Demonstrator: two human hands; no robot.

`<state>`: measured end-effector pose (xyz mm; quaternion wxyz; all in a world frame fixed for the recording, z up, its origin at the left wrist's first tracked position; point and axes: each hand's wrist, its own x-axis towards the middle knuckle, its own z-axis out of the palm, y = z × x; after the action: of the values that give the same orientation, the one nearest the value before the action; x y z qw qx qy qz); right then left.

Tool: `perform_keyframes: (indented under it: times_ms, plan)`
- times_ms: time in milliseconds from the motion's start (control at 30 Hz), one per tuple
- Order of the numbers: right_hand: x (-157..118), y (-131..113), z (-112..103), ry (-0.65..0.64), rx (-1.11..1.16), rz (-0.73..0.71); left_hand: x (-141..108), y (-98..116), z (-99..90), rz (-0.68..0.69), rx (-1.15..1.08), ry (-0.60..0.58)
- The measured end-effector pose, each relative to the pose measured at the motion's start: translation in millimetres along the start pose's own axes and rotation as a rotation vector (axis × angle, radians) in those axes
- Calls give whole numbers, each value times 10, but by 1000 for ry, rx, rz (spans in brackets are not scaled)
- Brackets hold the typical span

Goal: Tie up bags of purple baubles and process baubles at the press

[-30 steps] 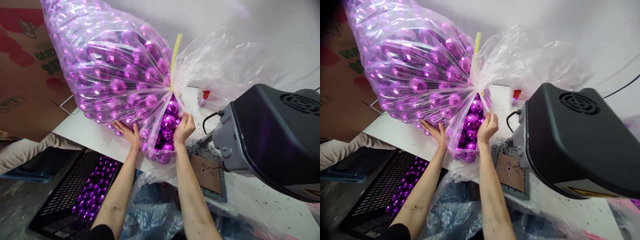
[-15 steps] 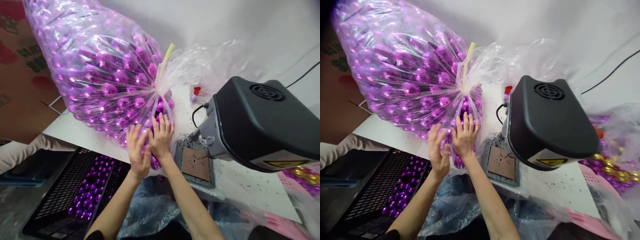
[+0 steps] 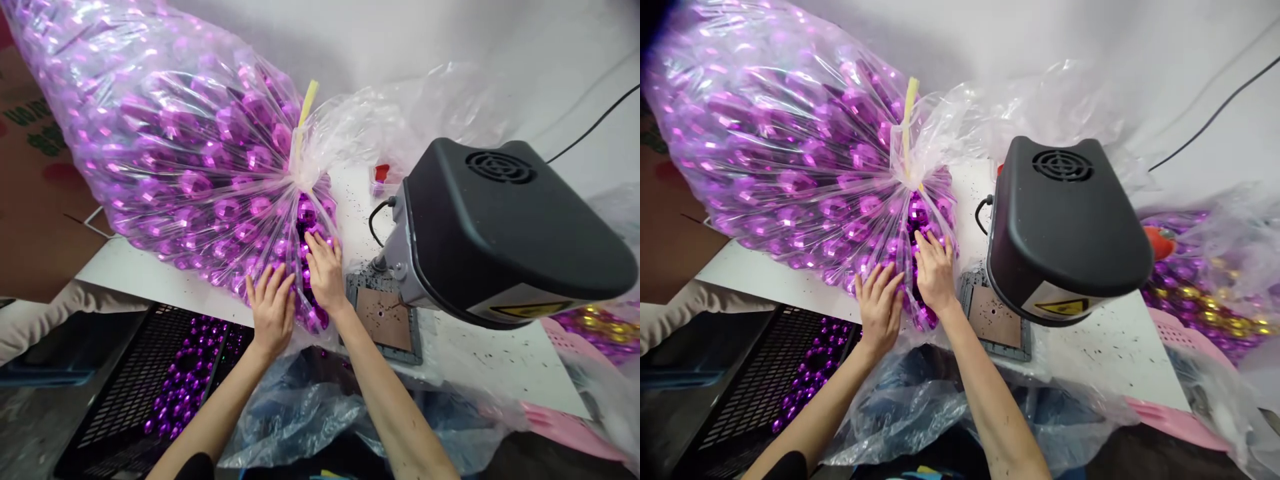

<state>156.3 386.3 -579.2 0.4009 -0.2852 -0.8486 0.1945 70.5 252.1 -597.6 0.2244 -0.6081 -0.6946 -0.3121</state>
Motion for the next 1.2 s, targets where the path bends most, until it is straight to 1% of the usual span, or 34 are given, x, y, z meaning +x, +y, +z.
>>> perform_keyframes:
  times_ms: [33, 100, 167, 267, 333, 433, 467, 533, 600, 633, 667, 733, 767, 800, 833, 867, 933, 1067, 1133, 1200]
  plan:
    - [-36, 2, -37, -7, 28, 1, -40, 71, -9, 45, -30, -37]
    - [-139, 13, -77, -24, 66, 6, -147, 159, 21, 147, -53, -146]
    - [-260, 40, -56, -40, 78, 22, -266, 162, 114, 192, -26, -220]
    - [-403, 129, 60, -50, 72, 85, -412, 74, 304, 183, 28, -207]
    - [-450, 210, 136, -48, 62, 137, -476, 31, 401, 179, 50, -197]
    - [-488, 281, 156, -60, 43, 166, -512, 52, 425, 155, 48, -202]
    - [-510, 274, 136, -65, 36, 165, -495, 72, 399, 142, 32, -195]
    - [-591, 202, 71, -66, 18, 167, -386, 102, 310, 119, -19, -133]
    - [-725, 75, 8, -56, -4, 174, -152, 98, 195, 141, -60, -83]
    - [-807, 7, -10, -53, -11, 173, 5, 81, 135, 181, -57, -99]
    - [-893, -55, -15, -56, -22, 164, 178, 56, 76, 246, -33, -175]
    - [-1058, -137, 12, -79, -94, 130, 512, -12, -39, 409, 79, -411]
    - [-1128, -152, 40, -93, -155, 114, 646, -50, -95, 474, 132, -501]
    - [-1185, -152, 73, -104, -219, 106, 744, -88, -150, 520, 176, -570]
    - [-1227, -140, 105, -113, -278, 106, 801, -127, -202, 547, 204, -613]
    - [-1256, -122, 134, -118, -321, 113, 818, -165, -249, 561, 212, -636]
    - [-1275, -87, 172, -126, -341, 138, 758, -241, -323, 574, 184, -642]
    - [-1221, -71, 156, -147, -308, 174, 539, -336, -372, 608, 111, -573]
    - [-1181, -85, 109, -170, -293, 172, 487, -309, -366, 608, 120, -568]
    - [-1153, -109, 38, -203, -276, 164, 479, -224, -350, 579, 121, -574]
